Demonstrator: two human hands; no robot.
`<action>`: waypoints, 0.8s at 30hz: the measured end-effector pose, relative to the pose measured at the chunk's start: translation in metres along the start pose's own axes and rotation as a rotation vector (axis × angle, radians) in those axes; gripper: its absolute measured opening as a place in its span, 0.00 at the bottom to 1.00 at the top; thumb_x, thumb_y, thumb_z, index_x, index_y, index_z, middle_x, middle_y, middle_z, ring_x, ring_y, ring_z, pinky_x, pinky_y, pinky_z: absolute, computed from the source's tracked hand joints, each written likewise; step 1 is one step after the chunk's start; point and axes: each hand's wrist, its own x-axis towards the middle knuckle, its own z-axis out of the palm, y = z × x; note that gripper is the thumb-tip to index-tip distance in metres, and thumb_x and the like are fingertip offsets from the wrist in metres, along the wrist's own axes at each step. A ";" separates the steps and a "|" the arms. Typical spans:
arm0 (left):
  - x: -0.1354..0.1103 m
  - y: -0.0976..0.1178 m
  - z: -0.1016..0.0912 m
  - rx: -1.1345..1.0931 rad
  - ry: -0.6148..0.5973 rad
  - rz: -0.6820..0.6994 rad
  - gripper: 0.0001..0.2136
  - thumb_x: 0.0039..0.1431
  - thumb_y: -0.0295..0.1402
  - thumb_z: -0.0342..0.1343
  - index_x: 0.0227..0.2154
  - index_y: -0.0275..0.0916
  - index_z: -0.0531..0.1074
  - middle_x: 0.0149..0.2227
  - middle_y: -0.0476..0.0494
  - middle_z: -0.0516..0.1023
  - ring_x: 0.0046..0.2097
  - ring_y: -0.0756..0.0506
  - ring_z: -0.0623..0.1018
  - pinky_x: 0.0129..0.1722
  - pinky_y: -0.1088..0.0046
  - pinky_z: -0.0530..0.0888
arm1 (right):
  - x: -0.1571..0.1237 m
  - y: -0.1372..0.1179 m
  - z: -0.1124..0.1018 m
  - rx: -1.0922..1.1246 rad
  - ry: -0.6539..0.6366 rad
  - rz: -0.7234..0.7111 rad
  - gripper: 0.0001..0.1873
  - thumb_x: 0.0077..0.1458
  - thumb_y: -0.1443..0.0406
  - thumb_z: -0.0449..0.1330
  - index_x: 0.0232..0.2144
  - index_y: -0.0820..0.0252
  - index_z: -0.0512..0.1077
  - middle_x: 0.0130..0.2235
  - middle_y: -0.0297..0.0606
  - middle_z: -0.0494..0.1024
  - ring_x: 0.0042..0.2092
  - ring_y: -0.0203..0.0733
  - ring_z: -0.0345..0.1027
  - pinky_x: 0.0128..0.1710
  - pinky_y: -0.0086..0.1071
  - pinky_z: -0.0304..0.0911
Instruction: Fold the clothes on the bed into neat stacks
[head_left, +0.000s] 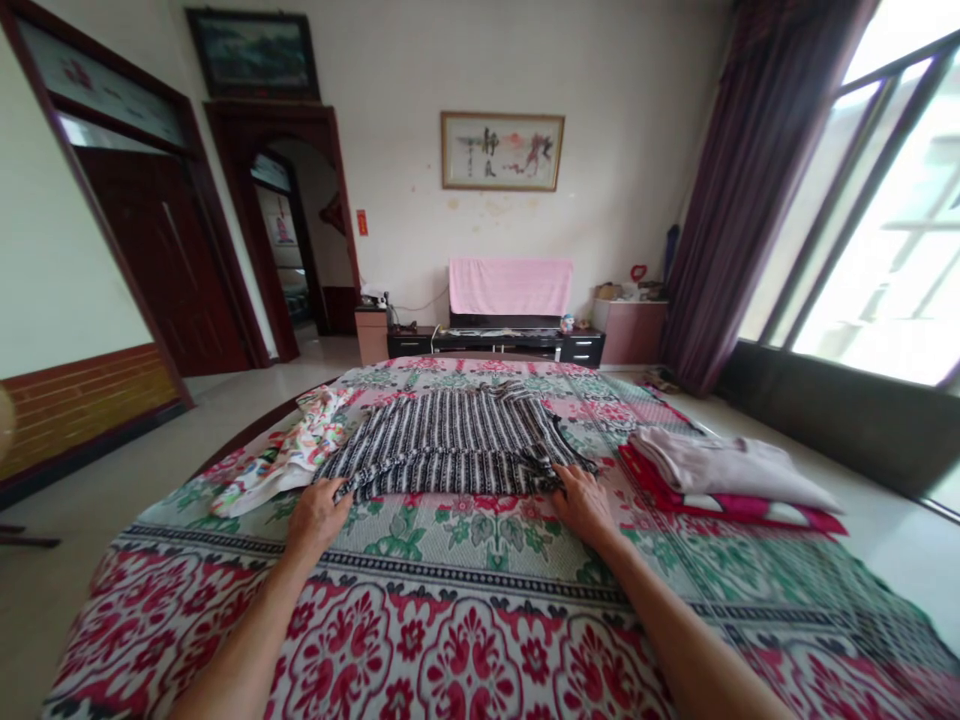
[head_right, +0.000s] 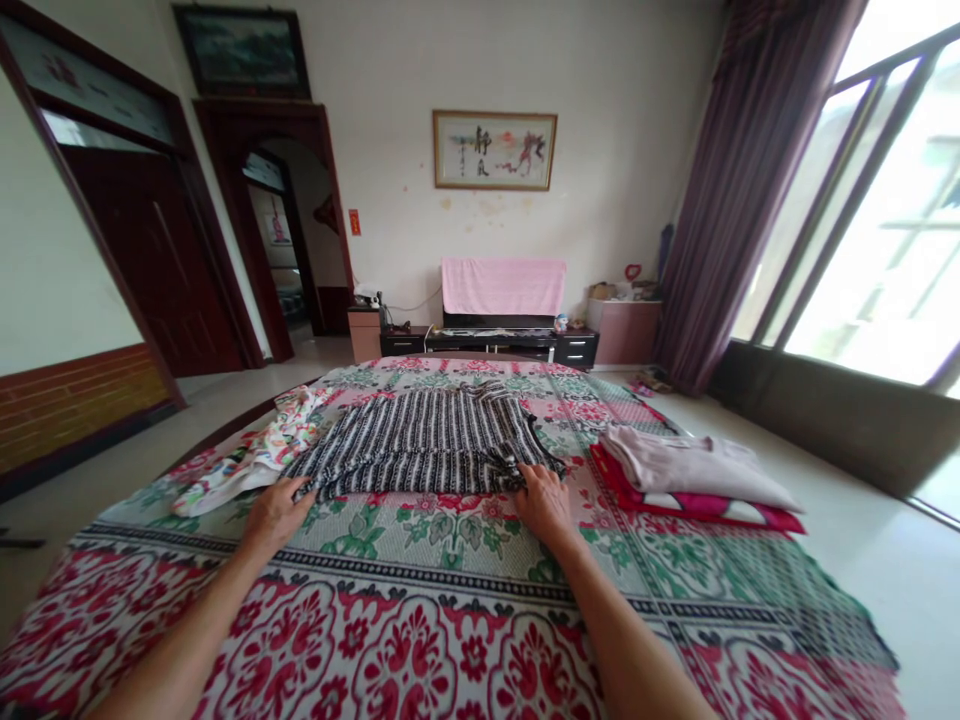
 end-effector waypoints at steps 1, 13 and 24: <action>0.000 0.001 -0.001 -0.005 -0.005 -0.005 0.17 0.54 0.36 0.46 0.41 0.37 0.76 0.37 0.39 0.78 0.41 0.40 0.76 0.44 0.67 0.72 | 0.000 0.000 0.000 0.000 0.003 -0.001 0.26 0.55 0.66 0.48 0.57 0.58 0.64 0.52 0.45 0.71 0.51 0.49 0.62 0.46 0.37 0.56; -0.005 -0.001 -0.023 -0.016 -0.027 -0.212 0.19 0.50 0.35 0.48 0.43 0.38 0.76 0.39 0.36 0.80 0.39 0.37 0.78 0.38 0.64 0.73 | 0.003 0.011 -0.016 0.114 0.028 0.061 0.24 0.52 0.70 0.48 0.51 0.60 0.70 0.46 0.43 0.76 0.49 0.44 0.68 0.46 0.30 0.58; 0.011 0.014 -0.093 -0.637 -0.392 -0.413 0.20 0.40 0.32 0.49 0.39 0.39 0.75 0.29 0.47 0.77 0.31 0.45 0.76 0.25 0.74 0.73 | 0.012 0.029 -0.093 0.200 -0.299 -0.158 0.15 0.45 0.72 0.49 0.30 0.57 0.75 0.28 0.34 0.77 0.32 0.39 0.69 0.32 0.27 0.60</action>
